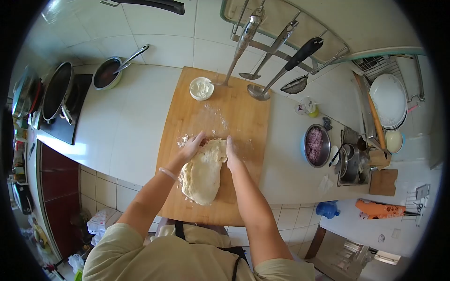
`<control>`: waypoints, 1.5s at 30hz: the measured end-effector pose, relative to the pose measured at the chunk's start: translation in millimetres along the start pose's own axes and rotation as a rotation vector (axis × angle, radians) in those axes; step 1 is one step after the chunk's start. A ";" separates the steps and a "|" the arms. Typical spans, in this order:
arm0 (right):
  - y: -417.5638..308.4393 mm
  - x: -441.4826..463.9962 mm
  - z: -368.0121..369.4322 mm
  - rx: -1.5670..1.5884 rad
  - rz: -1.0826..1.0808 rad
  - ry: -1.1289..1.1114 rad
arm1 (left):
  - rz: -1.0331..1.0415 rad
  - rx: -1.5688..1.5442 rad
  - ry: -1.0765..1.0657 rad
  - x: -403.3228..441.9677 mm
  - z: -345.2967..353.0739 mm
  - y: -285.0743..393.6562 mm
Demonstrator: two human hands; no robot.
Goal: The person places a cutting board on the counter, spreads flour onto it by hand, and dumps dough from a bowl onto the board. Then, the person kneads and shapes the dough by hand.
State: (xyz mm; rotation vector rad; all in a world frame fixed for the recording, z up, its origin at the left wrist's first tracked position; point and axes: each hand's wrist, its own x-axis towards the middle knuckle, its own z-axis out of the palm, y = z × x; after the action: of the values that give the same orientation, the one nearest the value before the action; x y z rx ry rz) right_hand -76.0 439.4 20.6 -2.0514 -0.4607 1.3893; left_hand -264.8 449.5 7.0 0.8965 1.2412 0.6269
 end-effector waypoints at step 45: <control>34.0 -186.1 -32.1 0.092 -0.983 -0.236 | 0.057 0.822 -0.102 -89.1 47.3 94.0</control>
State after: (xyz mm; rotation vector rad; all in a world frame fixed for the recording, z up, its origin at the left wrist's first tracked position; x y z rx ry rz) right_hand -120.5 294.5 138.3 -1.2483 -1.2622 0.9790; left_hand -233.9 415.2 136.9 1.6207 1.3958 0.0823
